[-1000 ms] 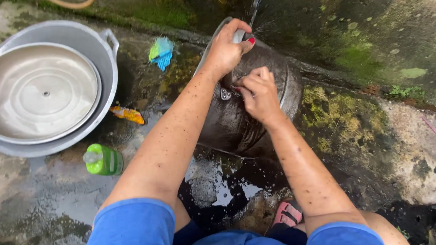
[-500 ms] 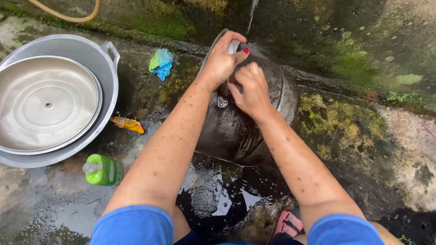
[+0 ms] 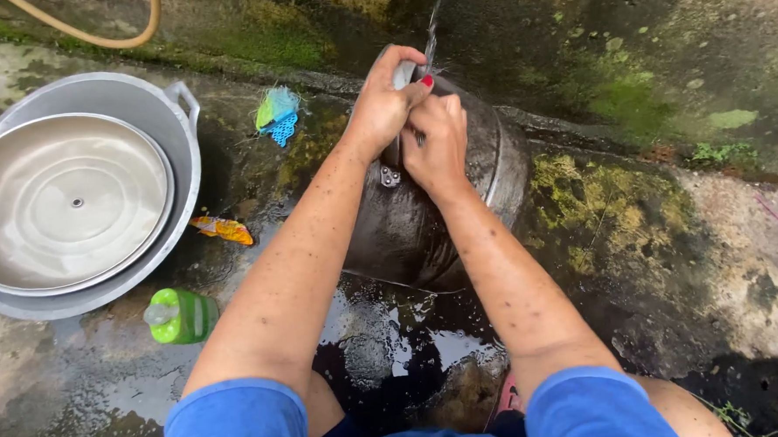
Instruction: Washing a large metal pot with steel wool and dish soap in an outdoor area.
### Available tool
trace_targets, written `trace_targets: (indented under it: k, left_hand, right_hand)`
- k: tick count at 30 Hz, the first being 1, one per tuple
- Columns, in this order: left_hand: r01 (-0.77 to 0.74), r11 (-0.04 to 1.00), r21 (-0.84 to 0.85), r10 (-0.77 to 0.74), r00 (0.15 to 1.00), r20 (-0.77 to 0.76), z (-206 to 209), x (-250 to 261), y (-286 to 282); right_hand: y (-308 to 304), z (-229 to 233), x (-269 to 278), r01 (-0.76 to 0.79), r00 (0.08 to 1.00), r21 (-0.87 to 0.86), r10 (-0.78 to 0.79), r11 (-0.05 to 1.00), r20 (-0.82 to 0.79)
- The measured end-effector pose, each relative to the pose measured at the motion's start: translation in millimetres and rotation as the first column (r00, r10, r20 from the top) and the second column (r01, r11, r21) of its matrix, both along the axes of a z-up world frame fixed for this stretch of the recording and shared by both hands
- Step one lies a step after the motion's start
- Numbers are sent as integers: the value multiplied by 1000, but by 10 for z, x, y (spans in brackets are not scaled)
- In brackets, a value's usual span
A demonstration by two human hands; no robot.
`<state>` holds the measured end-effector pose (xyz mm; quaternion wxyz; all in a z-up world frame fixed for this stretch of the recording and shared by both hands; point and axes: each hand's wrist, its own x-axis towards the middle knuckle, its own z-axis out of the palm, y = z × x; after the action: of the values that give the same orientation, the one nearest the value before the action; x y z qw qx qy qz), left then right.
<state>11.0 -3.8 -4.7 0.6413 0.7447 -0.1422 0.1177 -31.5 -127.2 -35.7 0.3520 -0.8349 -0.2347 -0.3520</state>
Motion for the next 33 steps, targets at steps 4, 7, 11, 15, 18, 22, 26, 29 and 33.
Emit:
trace_targets:
  k: [4, 7, 11, 15, 18, 22, 26, 29, 33]
  left_hand:
    - [50, 994, -99, -52, 998, -18, -82, 96, 20]
    - [80, 987, -139, -95, 990, -102, -76, -5, 44]
    - [51, 991, -122, -51, 999, 6, -102, -55, 11]
    - [108, 958, -265, -132, 988, -74, -153, -106, -4]
    - [110, 971, -211, -129, 989, -77, -120, -97, 61]
    - [12, 997, -82, -20, 995, -99, -66, -175, 70]
    - [44, 994, -98, -40, 998, 44, -180, -85, 70]
    - [30, 994, -101, -38, 996, -80, -2, -220, 72]
    - [-21, 999, -29, 17, 990, -143, 113, -299, 83]
  right_hand:
    - [92, 1, 218, 253, 962, 28, -248, 967, -114]
    - [42, -18, 18, 53, 997, 45, -50, 998, -58]
    - [91, -19, 109, 147, 984, 39, -142, 988, -106]
    - [139, -85, 388, 305, 952, 39, -304, 952, -23]
    - [4, 4, -7, 59, 997, -55, -56, 997, 51]
    - [95, -100, -37, 48, 998, -33, -49, 998, -47]
    - [191, -108, 224, 303, 953, 85, -298, 949, -59]
    - [119, -145, -136, 199, 978, 17, -197, 980, -68]
    - [-314, -51, -329, 243, 958, -260, -190, 935, 215]
